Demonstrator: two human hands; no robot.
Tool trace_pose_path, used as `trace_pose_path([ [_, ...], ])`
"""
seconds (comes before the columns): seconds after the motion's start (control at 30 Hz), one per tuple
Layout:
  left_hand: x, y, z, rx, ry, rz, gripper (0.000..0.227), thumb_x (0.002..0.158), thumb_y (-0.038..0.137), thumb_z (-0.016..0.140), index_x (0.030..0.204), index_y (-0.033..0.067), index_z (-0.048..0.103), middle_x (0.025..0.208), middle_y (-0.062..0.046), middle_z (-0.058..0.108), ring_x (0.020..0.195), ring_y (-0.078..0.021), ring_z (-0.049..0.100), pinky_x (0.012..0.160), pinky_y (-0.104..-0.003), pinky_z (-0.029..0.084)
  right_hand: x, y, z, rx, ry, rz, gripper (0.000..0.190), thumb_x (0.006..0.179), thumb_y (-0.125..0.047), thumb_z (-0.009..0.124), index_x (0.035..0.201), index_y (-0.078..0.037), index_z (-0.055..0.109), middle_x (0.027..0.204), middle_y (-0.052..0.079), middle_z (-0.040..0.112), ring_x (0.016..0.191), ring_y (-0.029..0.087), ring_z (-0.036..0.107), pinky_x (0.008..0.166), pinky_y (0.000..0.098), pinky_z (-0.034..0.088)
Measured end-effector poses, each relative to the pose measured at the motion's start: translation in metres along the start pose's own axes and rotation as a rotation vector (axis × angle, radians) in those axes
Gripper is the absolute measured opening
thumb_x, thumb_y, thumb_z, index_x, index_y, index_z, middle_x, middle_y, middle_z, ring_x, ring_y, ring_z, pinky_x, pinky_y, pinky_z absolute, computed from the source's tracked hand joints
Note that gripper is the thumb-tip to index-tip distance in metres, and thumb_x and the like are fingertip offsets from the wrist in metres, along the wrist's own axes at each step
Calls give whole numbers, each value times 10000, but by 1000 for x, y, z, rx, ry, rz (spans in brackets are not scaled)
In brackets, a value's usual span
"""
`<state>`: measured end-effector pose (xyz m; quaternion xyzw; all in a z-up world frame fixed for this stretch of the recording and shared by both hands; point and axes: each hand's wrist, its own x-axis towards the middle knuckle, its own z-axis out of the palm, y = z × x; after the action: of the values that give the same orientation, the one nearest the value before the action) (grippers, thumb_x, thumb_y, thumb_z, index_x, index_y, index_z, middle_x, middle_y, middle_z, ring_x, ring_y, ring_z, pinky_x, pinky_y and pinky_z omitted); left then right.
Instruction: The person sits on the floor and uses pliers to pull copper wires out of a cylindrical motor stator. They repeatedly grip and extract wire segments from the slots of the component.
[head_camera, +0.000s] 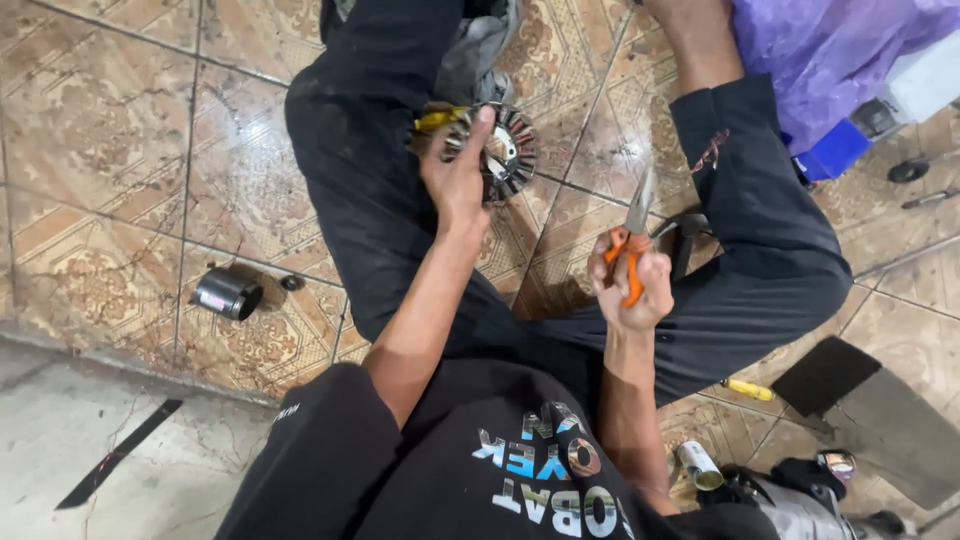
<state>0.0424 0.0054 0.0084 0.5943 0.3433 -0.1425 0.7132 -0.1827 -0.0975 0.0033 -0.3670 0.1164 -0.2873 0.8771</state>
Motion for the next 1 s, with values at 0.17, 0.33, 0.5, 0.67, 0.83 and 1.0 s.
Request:
trace_pose_path([
  [0.17, -37, 36, -11, 254, -58, 698, 351, 769, 339, 860, 949, 108, 666, 869, 2, 681, 836, -109, 617, 762, -293, 542, -9, -20, 18, -31, -100, 177, 493, 1048, -257, 567, 601, -56, 519, 1060, 244, 594, 709, 247, 568, 540, 309, 374],
  [0.33, -38, 44, -11, 306, -110, 890, 421, 840, 478, 778, 1025, 128, 635, 902, 1, 657, 863, -151, 651, 813, -316, 556, -12, -18, 15, -99, -25, 177, 593, 986, -298, 668, 519, -40, 410, 1066, 237, 613, 734, 282, 628, 413, 281, 411],
  [0.5, -16, 54, -9, -218, -100, -19, 431, 634, 243, 891, 962, 9, 736, 895, -165, 764, 785, -291, 744, 710, -416, 633, -11, -23, 32, -121, -144, 169, 563, 1033, -301, 612, 552, -45, 469, 979, 254, 609, 629, 238, 559, 502, 300, 377],
  [0.67, -4, 48, -29, -362, -394, -403, 450, 751, 297, 828, 1070, -5, 737, 976, -151, 768, 817, -283, 750, 730, -401, 620, -16, -20, 26, 183, -11, 261, 341, 1009, -309, 621, 917, 8, 537, 1026, 189, 620, 735, 202, 560, 593, 264, 449],
  [0.83, -35, 52, -36, -250, -522, -308, 315, 774, 223, 885, 809, -12, 677, 702, -152, 680, 603, -251, 718, 564, -384, 606, -2, -31, 26, 312, -54, 183, 451, 1056, -368, 409, 760, -92, 607, 1132, 196, 571, 807, 192, 529, 612, 270, 461],
  [1.0, -40, 37, -48, -258, -614, -304, 332, 800, 290, 875, 877, 12, 709, 745, -131, 643, 620, -221, 674, 494, -386, 601, 0, -43, 21, 197, -133, 160, 565, 1054, -420, 398, 557, -153, 423, 1108, 155, 504, 788, 185, 441, 634, 305, 427],
])
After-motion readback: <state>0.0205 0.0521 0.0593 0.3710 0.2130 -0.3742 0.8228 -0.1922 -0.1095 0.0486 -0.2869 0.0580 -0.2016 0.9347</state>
